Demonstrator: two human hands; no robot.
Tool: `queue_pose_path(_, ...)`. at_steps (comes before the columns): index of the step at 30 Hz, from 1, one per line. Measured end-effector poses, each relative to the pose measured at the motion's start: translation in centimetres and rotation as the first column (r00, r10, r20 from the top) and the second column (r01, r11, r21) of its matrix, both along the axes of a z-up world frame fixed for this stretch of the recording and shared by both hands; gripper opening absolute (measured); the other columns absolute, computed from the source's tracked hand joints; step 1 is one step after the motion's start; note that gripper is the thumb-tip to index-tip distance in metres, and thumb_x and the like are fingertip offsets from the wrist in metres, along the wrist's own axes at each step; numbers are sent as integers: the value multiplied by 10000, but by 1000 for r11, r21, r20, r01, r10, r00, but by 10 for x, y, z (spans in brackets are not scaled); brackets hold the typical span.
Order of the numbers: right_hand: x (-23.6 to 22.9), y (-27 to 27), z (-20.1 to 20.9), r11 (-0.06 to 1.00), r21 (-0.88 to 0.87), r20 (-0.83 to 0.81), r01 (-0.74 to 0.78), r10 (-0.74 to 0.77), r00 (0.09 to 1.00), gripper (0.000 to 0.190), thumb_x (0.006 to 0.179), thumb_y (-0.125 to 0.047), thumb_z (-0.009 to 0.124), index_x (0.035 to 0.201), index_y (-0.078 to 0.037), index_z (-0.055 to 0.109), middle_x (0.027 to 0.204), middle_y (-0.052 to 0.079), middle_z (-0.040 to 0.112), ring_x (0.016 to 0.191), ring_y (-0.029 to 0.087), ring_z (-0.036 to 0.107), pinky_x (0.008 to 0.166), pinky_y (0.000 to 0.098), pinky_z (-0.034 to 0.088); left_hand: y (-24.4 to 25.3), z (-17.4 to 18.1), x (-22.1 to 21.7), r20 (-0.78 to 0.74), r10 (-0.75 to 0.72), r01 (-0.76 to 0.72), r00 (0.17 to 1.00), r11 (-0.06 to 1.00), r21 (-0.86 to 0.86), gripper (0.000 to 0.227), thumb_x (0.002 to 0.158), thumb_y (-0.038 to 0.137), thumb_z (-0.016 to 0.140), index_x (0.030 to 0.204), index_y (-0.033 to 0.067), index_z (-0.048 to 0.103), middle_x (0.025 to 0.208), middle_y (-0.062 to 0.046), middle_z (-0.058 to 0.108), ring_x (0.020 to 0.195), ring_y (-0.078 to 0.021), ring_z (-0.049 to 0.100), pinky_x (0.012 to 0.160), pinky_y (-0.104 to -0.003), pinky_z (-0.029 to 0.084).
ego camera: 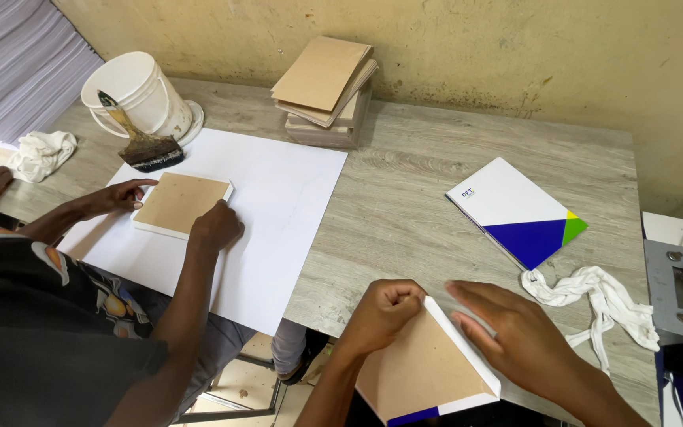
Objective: The person applies glue to the spine of a book using a brush and then wraps a cover around it. They press the cover onto the book and smooth it out with their hands. The person repeats this process with multiple books, stacking the finished ones on the table.
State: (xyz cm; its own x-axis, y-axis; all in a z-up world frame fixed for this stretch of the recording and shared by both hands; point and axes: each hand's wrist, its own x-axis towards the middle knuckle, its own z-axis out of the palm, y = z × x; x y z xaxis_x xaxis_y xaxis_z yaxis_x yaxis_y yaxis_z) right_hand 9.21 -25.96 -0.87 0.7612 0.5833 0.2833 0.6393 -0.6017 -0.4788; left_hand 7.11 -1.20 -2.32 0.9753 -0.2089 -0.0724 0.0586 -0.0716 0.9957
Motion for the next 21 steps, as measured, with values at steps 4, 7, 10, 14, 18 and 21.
queue_pose_path(4, -14, -1, 21, 903, 95, -521, 419, -313, 794, 410, 958, -371, 682, 1308, -228, 842, 1235, -81, 874, 995, 96, 796, 876, 268, 580, 6, -1, 1, 13, 186, -185, 982, 980, -72, 478, 1054, 148, 627, 653, 237, 383, 640, 107, 339, 615, -41, 269, 615, -278, 216)
queue_pose_path(7, -24, -7, 0, 710, 181, -836, 681, -254, 487, 510, 1052, -319, 565, 1271, 3, 895, 1062, 139, 892, 638, 240, 517, 678, 364, 485, 6, -5, 2, -51, 340, -343, 939, 930, -129, 509, 1090, 191, 682, 652, 212, 423, 628, 91, 350, 595, -57, 288, 631, -259, 308)
queue_pose_path(10, -27, -20, -40, 615, 381, -872, 691, -8, 489, 660, 1074, -436, 502, 1322, 95, 806, 493, 164, 449, 477, 244, 422, 463, 368, 303, 2, -7, 2, -33, 420, -418, 907, 888, -193, 567, 1090, 159, 679, 666, 213, 307, 653, 89, 265, 624, -67, 242, 624, -273, 222)
queue_pose_path(14, -15, -33, -54, 588, 487, -845, 646, 130, 519, 405, 1050, -167, 618, 1224, 151, 798, 583, 269, 641, 550, 318, 572, 482, 424, 427, 2, -12, 1, -24, 400, -395, 916, 893, -214, 519, 1138, 237, 635, 699, 222, 358, 707, 99, 285, 664, -66, 265, 644, -272, 233)
queue_pose_path(18, 8, -57, -77, 584, 506, -859, 635, 272, 434, 231, 970, 17, 729, 1044, 213, 824, 731, 352, 742, 696, 400, 707, 556, 454, 508, 6, -10, 3, -73, 332, -337, 940, 884, -324, 467, 1124, 252, 637, 703, 191, 446, 728, 97, 362, 698, -61, 322, 670, -268, 269)
queue_pose_path(21, 16, -63, -74, 564, 525, -850, 637, 377, 368, 360, 1010, -81, 647, 1264, 144, 768, 888, 461, 794, 788, 483, 714, 685, 547, 554, 8, -14, 7, -156, 327, -363, 932, 845, -393, 430, 1101, 271, 677, 704, 144, 569, 711, 82, 501, 673, -62, 426, 655, -245, 340)
